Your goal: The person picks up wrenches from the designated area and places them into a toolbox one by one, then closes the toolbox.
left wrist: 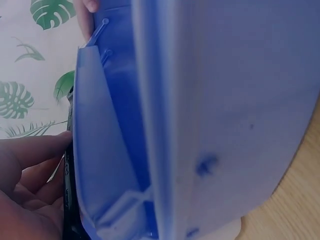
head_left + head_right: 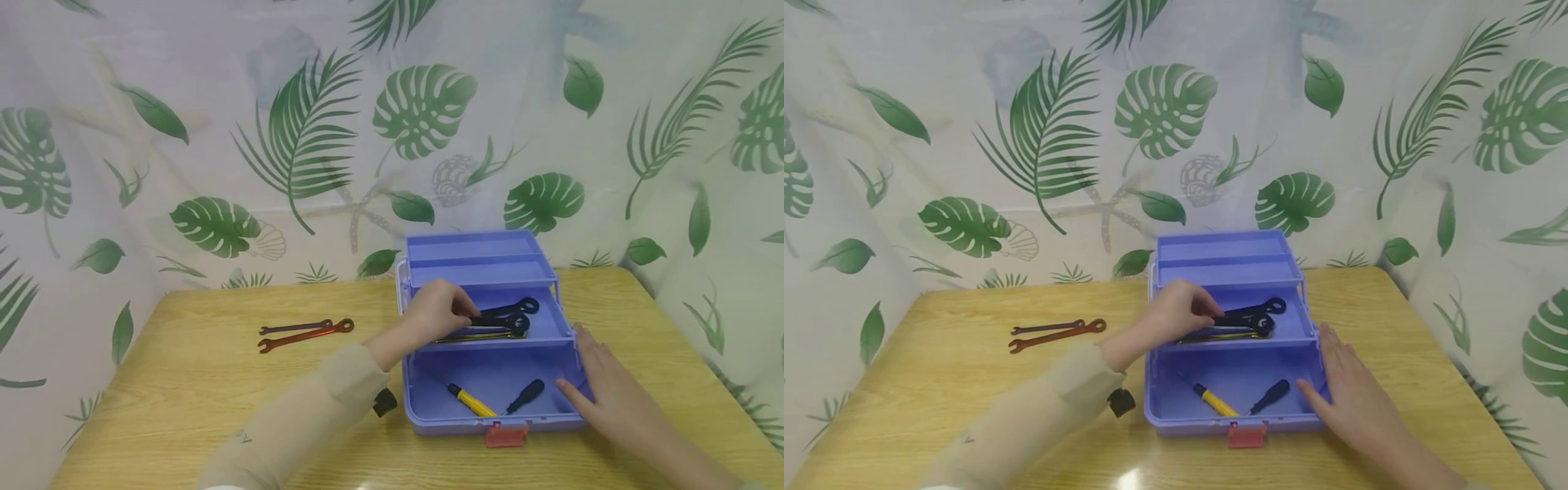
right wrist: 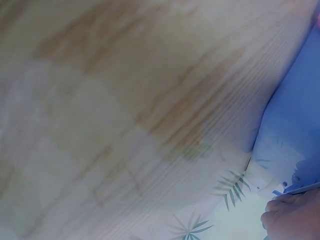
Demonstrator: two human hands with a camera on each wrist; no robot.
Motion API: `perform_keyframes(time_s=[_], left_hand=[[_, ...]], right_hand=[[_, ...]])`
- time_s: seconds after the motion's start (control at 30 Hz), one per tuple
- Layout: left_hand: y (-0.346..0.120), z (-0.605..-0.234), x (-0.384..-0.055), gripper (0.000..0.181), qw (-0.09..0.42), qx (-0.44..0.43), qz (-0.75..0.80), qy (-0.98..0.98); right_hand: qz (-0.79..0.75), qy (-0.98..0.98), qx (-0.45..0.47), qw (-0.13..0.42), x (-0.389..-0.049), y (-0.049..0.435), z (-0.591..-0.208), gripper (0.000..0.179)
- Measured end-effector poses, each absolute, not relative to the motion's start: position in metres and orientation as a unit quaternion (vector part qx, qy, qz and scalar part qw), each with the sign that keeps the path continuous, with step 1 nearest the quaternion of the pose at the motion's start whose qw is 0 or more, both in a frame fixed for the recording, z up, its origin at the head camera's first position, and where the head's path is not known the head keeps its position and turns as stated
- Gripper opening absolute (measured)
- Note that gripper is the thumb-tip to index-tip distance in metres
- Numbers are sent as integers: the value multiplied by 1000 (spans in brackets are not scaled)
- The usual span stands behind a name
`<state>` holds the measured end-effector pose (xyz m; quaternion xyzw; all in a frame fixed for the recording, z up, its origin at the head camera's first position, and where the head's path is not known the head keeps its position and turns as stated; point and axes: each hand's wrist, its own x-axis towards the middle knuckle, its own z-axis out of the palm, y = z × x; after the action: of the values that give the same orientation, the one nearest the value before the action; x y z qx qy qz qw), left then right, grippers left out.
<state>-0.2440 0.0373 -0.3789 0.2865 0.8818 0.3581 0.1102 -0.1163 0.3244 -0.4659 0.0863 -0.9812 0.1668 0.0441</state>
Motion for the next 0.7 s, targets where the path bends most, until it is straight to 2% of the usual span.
perform_keyframes(time_s=[0.53, 0.7], left_hand=[[55, -388, -238, 13, 110, 284, 361, 881], [57, -390, -236, 14, 118, 287, 363, 879]], right_hand=[[167, -980, 93, 52, -117, 327, -470, 93], [168, -981, 89, 39, -118, 327, -469, 94]])
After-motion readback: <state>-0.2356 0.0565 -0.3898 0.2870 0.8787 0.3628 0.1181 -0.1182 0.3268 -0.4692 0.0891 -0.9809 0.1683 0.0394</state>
